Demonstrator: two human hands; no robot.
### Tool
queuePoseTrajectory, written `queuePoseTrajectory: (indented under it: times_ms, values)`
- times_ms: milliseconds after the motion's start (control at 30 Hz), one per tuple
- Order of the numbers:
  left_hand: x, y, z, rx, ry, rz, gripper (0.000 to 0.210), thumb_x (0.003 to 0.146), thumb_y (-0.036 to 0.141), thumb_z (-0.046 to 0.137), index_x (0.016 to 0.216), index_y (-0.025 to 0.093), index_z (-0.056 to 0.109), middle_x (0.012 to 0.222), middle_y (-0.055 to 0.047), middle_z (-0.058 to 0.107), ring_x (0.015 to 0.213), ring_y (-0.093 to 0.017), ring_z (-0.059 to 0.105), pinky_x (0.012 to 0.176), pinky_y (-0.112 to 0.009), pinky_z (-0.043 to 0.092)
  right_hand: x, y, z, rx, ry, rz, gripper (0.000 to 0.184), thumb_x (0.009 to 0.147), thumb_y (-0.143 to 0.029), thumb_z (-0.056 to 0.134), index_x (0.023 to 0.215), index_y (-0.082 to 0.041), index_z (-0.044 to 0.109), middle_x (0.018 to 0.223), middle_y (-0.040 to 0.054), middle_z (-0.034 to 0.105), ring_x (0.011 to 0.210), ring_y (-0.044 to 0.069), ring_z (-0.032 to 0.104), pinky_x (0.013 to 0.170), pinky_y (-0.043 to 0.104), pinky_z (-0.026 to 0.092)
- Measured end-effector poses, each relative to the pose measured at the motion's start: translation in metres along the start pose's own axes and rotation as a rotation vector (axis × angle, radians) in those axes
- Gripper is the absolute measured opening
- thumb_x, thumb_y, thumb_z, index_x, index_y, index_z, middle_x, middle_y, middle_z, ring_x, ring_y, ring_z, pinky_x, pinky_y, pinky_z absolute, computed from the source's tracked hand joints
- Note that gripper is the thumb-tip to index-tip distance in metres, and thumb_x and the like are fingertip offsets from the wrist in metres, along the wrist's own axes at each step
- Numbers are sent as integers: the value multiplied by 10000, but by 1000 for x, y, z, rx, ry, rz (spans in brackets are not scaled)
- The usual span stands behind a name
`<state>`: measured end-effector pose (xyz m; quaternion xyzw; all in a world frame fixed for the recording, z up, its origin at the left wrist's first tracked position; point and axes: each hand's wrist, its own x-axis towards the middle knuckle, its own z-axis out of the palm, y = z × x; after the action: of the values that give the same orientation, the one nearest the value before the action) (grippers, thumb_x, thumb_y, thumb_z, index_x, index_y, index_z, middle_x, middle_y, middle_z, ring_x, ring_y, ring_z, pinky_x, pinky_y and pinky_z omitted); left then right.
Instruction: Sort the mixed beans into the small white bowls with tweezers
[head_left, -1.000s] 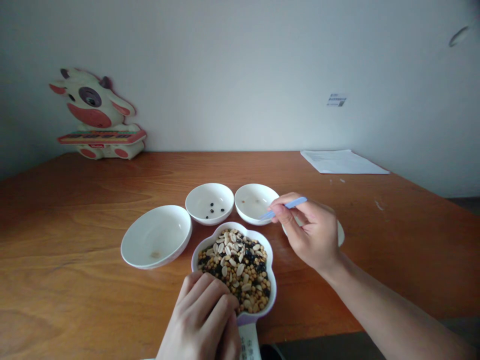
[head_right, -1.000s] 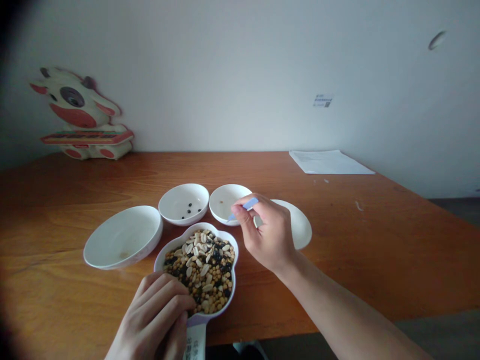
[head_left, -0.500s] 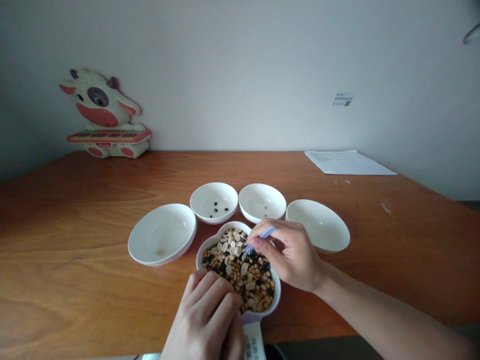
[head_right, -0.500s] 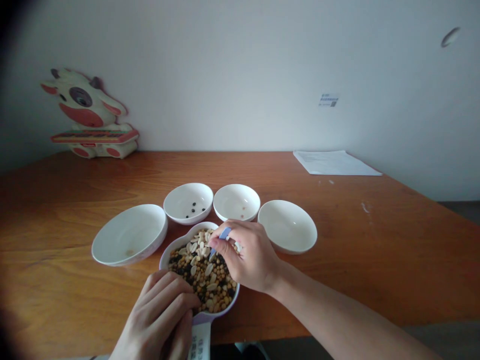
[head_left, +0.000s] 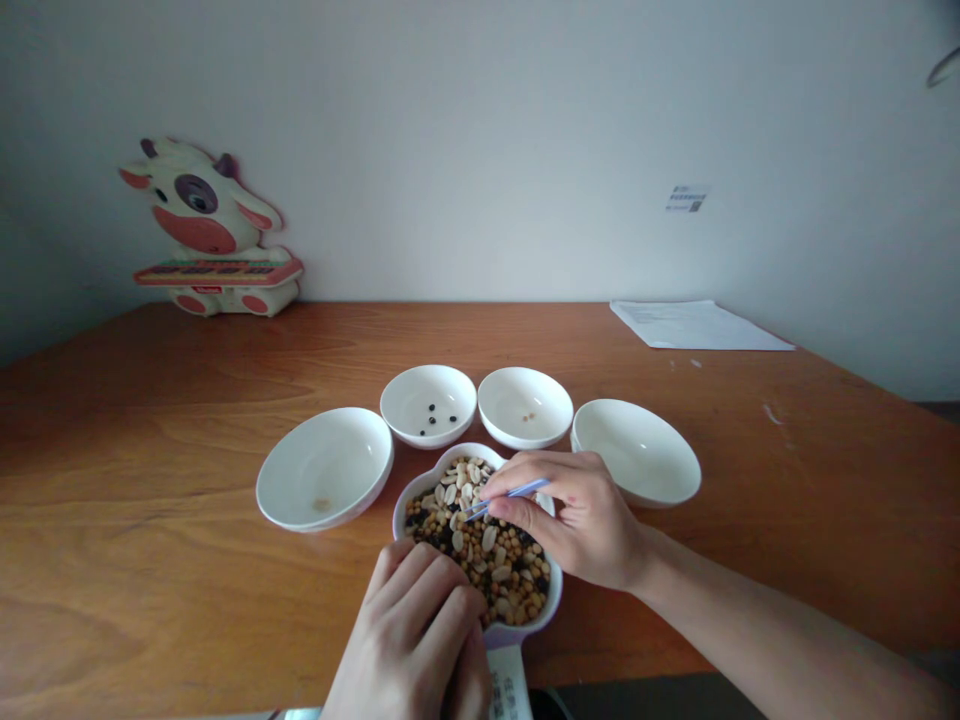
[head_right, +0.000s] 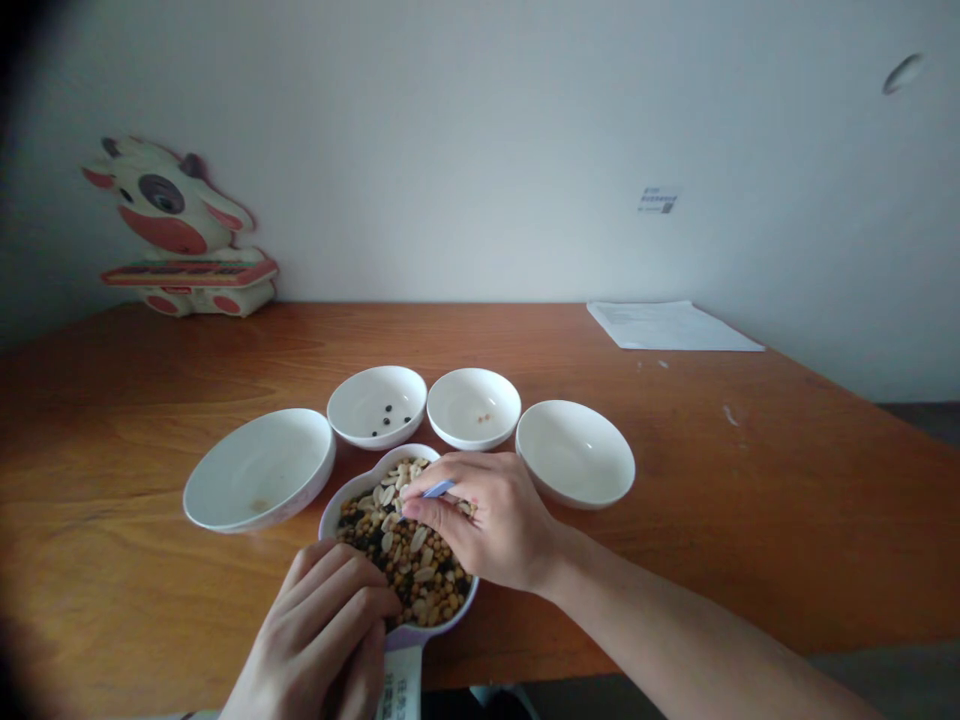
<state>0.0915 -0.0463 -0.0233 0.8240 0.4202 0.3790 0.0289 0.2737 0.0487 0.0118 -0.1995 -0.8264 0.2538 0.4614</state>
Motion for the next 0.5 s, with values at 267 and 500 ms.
queuePoseTrajectory:
  times_ms: [267,500]
  values:
    - [0,1,-3,-4,-20,0,184,798,3,478,767,172,544,729,-21,545,727,-137,462,707,-312,400,1,1,0,-15,-32,-25,60,880,-108,674,908,-107,728,836,86,777,752,166,738,692,262,602]
    - [-4,-4,1,8,-17,5,190,799,1,477,759,174,541,715,-15,535,719,-134,448,712,-309,400,1,0,1,-51,1,-53,74,879,-105,676,914,-133,734,835,60,784,756,155,742,698,249,606]
